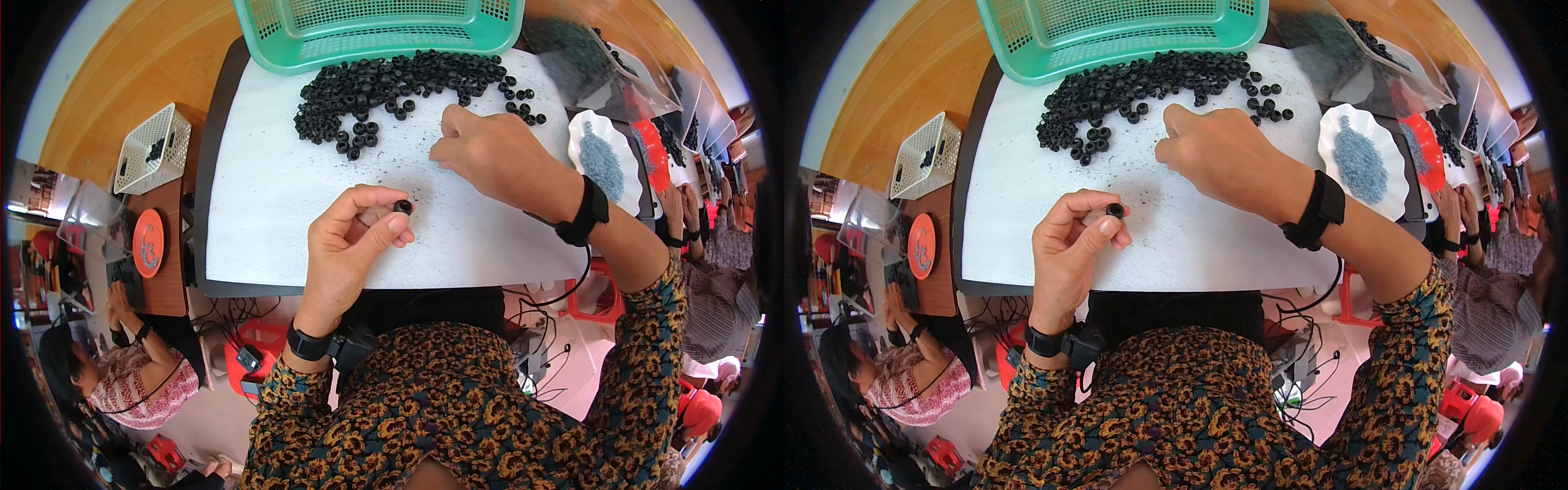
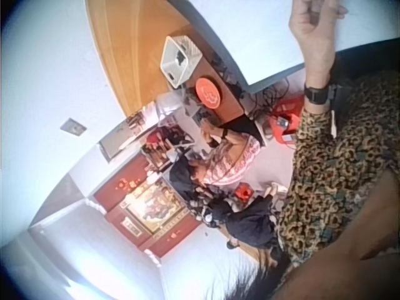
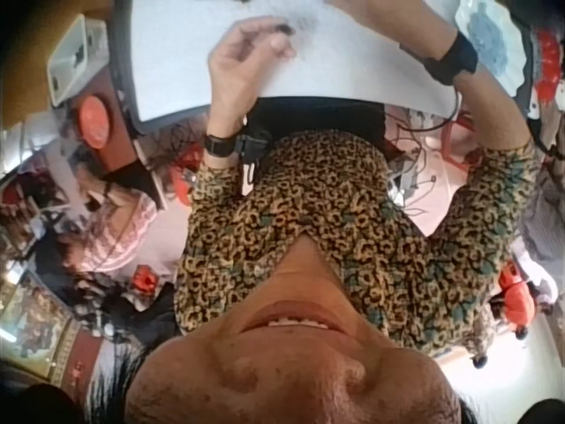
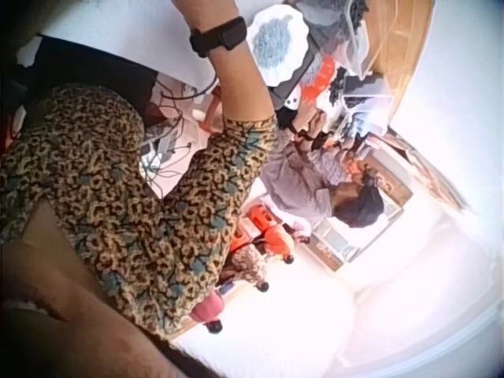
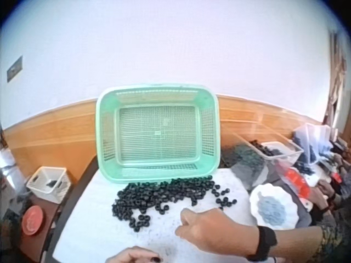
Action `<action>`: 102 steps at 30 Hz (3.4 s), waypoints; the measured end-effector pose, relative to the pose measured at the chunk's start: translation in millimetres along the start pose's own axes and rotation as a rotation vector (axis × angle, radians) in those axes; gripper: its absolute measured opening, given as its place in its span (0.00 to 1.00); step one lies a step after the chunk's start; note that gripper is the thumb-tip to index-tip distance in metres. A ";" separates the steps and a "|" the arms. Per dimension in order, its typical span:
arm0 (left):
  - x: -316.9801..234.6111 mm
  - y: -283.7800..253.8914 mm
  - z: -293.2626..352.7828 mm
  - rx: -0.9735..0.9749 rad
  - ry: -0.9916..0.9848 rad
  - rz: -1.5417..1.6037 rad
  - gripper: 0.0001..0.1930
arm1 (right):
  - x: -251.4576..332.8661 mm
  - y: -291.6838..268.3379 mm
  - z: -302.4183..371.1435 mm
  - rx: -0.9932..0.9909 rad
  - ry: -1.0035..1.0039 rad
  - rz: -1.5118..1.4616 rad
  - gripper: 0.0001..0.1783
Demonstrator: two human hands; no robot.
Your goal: Assembling small black plastic components by hand on a white table surface.
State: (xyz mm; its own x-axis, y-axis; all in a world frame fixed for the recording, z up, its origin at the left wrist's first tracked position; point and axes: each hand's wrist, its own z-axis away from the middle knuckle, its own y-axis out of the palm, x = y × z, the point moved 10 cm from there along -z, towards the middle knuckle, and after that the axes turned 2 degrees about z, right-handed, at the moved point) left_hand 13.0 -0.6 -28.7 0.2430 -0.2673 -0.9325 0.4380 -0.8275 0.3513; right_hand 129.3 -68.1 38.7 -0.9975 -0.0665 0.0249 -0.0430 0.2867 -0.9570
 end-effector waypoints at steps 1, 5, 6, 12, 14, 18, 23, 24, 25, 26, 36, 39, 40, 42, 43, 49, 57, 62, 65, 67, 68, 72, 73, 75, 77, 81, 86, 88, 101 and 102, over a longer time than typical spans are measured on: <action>0.2 0.1 0.3 0.006 0.005 0.010 0.10 | 0.7 -0.4 -2.0 0.001 -0.003 -0.002 0.05; -2.2 0.0 1.2 0.012 0.018 0.000 0.10 | 12.2 8.2 -8.8 0.048 -0.085 0.051 0.04; -2.2 0.5 0.5 0.011 0.000 -0.016 0.10 | 15.0 8.3 -9.9 0.051 -0.110 0.081 0.06; 0.4 -1.5 -4.7 0.006 -0.014 -0.004 0.11 | 15.9 -14.5 -13.5 -0.124 -0.103 -0.166 0.02; 1.6 -4.0 -2.2 -0.019 -0.026 -0.007 0.11 | 6.9 -12.8 -12.8 -0.017 0.118 -0.444 0.03; 3.0 -1.2 -6.0 -0.021 -0.033 0.036 0.11 | 2.2 9.4 3.9 0.072 0.521 -1.032 0.10; 3.2 -1.0 -7.3 -0.008 -0.032 0.021 0.10 | 11.7 17.7 7.8 0.011 0.556 -1.185 0.09; 2.4 -0.6 -7.1 -0.006 -0.027 0.021 0.10 | 10.5 17.7 8.7 -0.037 0.538 -1.187 0.08; 1.9 0.0 -6.4 0.002 -0.021 0.014 0.10 | 11.3 15.6 9.8 -0.038 0.534 -1.183 0.08; 1.0 0.8 -5.6 0.011 -0.014 0.006 0.11 | 12.8 12.0 10.4 -0.023 0.533 -1.111 0.08; 1.4 -1.8 -2.1 0.001 -0.002 0.040 0.10 | 23.6 11.7 12.6 -0.037 0.470 -1.009 0.09; 2.9 -2.5 -2.6 0.001 -0.013 0.051 0.10 | 58.8 -30.6 8.1 -0.295 -0.037 -0.358 0.14; 3.9 -4.4 -3.3 -0.011 -0.015 0.104 0.10 | 69.2 -29.9 10.0 -0.255 -0.052 -0.206 0.19; 4.7 -6.5 -4.4 -0.022 -0.016 0.160 0.10 | 70.3 -30.1 7.9 -0.144 0.031 -0.271 0.19; 5.1 -7.3 -4.7 -0.029 -0.023 0.186 0.10 | 64.5 -21.0 6.5 -0.036 0.115 -0.336 0.18; 2.0 -5.6 -1.9 -0.041 -0.050 0.126 0.10 | -22.4 -30.4 -20.1 -0.004 0.309 -0.405 0.10; -1.6 -0.9 0.2 0.001 -0.037 0.082 0.10 | -62.9 12.0 -42.9 0.030 0.128 0.069 0.07; -2.9 0.7 3.0 0.014 -0.021 0.084 0.11 | -67.9 22.4 -47.4 0.022 0.155 0.103 0.06; -3.4 0.0 3.6 0.003 -0.005 0.070 0.10 | -66.8 18.4 -44.9 0.030 0.180 0.084 0.05; -4.4 1.0 3.3 0.001 -0.016 0.060 0.10 | -58.0 8.1 -41.7 -0.052 0.116 -0.063 0.07; -4.2 1.4 3.1 0.000 -0.025 0.052 0.10 | -55.7 3.2 -38.9 -0.053 0.118 -0.064 0.07; -2.0 -3.2 3.9 -0.021 -0.026 0.040 0.10 | -50.0 14.9 -21.8 0.199 0.527 -0.822 0.08; -1.9 -3.3 3.3 -0.018 -0.020 0.035 0.10 | -44.6 16.5 -16.1 0.179 0.589 -1.038 0.08; -2.6 -3.5 2.0 -0.021 -0.020 0.026 0.10 | -31.6 9.0 -10.6 0.133 0.583 -1.140 0.08; -5.4 -1.4 1.0 -0.010 -0.019 -0.006 0.10 | -21.2 8.1 -3.7 0.088 0.576 -1.244 0.08; -1.6 -1.1 -1.6 0.008 -0.003 0.033 0.10 | -12.1 27.5 6.8 0.015 0.610 -1.571 0.10; -5.2 -3.5 -1.2 -0.006 0.039 0.050 0.10 | -7.0 44.9 12.9 0.015 0.611 -1.633 0.11; -5.1 -3.6 -1.8 -0.002 0.034 0.056 0.11 | -4.5 44.2 14.4 0.013 0.617 -1.615 0.12; -2.7 -3.4 -3.0 -0.011 0.029 0.059 0.11 | 12.8 16.1 11.4 -0.022 0.595 -1.231 0.07; -3.3 -3.5 -2.6 -0.014 0.029 0.058 0.11 | 11.4 15.3 11.7 -0.039 0.611 -1.211 0.07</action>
State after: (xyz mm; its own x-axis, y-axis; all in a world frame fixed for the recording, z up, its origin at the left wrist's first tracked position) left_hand 13.0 4.5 -26.6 0.2935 -0.3004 -0.9075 0.4342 -0.8039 0.4065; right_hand 118.0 -75.6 20.9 -0.1981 0.1344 0.9709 -0.8950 0.3791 -0.2351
